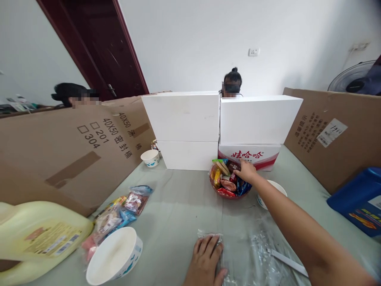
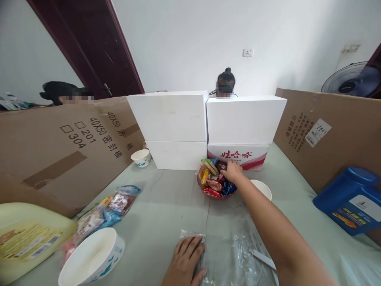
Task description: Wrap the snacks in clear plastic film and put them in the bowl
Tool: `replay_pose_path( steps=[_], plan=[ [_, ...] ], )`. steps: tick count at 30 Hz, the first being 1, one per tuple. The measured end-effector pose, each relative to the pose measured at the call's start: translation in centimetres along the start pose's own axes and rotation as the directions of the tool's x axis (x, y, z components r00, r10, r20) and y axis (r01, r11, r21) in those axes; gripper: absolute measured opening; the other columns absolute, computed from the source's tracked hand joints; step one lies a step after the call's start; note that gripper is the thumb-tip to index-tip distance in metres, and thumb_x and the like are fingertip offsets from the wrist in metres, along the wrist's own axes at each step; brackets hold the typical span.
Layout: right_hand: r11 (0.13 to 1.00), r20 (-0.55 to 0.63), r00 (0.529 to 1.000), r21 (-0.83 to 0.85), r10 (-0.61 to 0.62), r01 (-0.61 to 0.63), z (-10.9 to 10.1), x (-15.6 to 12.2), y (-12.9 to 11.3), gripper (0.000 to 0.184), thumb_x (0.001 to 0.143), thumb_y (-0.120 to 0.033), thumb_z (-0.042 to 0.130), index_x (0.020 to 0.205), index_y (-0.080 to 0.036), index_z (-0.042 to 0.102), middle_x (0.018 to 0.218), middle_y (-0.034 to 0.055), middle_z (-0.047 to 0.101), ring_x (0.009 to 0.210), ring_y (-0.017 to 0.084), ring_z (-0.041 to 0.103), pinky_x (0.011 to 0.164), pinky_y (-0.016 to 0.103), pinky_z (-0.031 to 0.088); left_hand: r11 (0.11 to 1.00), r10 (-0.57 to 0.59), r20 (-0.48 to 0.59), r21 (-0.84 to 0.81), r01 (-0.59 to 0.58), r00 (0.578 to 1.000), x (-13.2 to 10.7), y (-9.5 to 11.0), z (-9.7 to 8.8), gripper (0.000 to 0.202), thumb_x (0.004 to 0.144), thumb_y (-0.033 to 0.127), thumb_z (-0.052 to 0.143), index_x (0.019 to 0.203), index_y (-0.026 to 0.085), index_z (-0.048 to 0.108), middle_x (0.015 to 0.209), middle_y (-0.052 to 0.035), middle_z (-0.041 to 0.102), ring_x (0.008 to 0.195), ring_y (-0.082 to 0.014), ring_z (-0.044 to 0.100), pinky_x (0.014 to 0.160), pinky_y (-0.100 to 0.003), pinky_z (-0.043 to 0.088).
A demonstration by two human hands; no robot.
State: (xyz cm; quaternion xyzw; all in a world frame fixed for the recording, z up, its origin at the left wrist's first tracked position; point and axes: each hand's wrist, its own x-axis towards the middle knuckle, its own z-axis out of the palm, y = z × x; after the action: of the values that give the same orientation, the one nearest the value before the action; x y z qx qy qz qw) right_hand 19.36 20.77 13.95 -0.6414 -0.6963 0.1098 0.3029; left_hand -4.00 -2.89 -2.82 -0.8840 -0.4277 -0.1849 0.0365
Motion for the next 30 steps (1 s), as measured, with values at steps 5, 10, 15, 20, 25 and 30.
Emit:
replay_pose_path(
  steps=[5, 10, 15, 20, 25, 30],
  plan=[
    [0.924, 0.083, 0.921, 0.066, -0.381, 0.377, 1.4, -11.2, -2.8, 0.02, 0.087, -0.027, 0.053, 0.104, -0.023, 0.062, 0.108, 0.0072, 0.065, 0.105, 0.02, 0.056, 0.093, 0.033, 0.042, 0.992, -0.103, 0.091, -0.059, 0.109, 0.991, -0.5, 0.4, 1.2, 0.069, 0.083, 0.042, 0.061, 0.144, 0.023, 0.037, 0.145, -0.0102, 0.046, 0.129, -0.0344, 0.044, 0.102, -0.052, 0.039],
    [0.599, 0.338, 0.53, 0.144, -0.778, 0.788, 5.6, -22.9, -0.7, 0.021, 0.093, -0.025, 0.042, 0.093, -0.019, 0.062, 0.083, 0.0052, 0.064, 0.079, 0.017, 0.056, 0.075, 0.031, 0.046, 0.95, -0.228, 0.266, -0.148, 0.274, 0.937, 0.6, -0.1, -0.7, 0.068, 0.085, 0.036, 0.058, 0.147, 0.02, 0.034, 0.152, -0.0116, 0.035, 0.138, -0.0322, 0.034, 0.109, -0.051, 0.035],
    [0.836, 0.456, 0.745, -0.005, -0.486, 0.548, 6.9, -24.8, 1.6, 0.052, 0.089, -0.043, 0.052, 0.137, -0.023, 0.046, 0.142, 0.0121, 0.047, 0.133, 0.032, 0.034, 0.109, 0.054, 0.023, 0.906, -0.363, 0.416, -0.052, 0.42, 0.834, 4.1, -2.8, -6.2, 0.056, 0.087, 0.036, 0.057, 0.138, 0.015, 0.048, 0.15, -0.0154, 0.036, 0.133, -0.0323, 0.041, 0.107, -0.046, 0.039],
    [0.906, 0.569, 0.769, -0.092, -0.292, 0.413, 6.6, -24.1, 1.5, 0.094, 0.076, -0.072, 0.053, 0.152, -0.028, 0.019, 0.159, 0.0108, 0.011, 0.142, 0.045, -0.004, 0.108, 0.068, -0.001, 0.941, -0.333, 0.331, 0.062, 0.331, 0.883, 5.3, -3.2, -6.5, 0.045, 0.09, 0.028, 0.054, 0.133, 0.017, 0.054, 0.143, -0.014, 0.046, 0.129, -0.0311, 0.045, 0.106, -0.047, 0.038],
    [0.932, 0.497, 0.847, -0.183, -0.186, 0.312, 6.8, -24.2, 2.5, 0.093, 0.076, -0.077, 0.048, 0.15, -0.025, 0.025, 0.158, 0.0119, 0.014, 0.142, 0.046, 0.0, 0.107, 0.071, 0.003, 0.981, -0.178, 0.275, -0.019, 0.191, 0.945, 3.3, -3.6, -3.0, 0.063, 0.09, 0.046, 0.054, 0.146, 0.029, 0.034, 0.156, -0.0079, 0.027, 0.144, -0.0367, 0.015, 0.111, -0.059, 0.022],
    [0.92, 0.4, 0.901, -0.265, -0.168, 0.289, 5.7, -24.9, 4.8, 0.075, 0.087, -0.062, 0.046, 0.148, -0.019, 0.033, 0.156, 0.0139, 0.022, 0.144, 0.038, 0.007, 0.11, 0.067, 0.011, 0.962, -0.267, 0.173, -0.019, 0.274, 0.948, 2.7, -4.8, -3.0, 0.054, 0.092, 0.042, 0.052, 0.141, 0.022, 0.043, 0.153, -0.0127, 0.03, 0.142, -0.0376, 0.018, 0.108, -0.058, 0.028]
  ],
)
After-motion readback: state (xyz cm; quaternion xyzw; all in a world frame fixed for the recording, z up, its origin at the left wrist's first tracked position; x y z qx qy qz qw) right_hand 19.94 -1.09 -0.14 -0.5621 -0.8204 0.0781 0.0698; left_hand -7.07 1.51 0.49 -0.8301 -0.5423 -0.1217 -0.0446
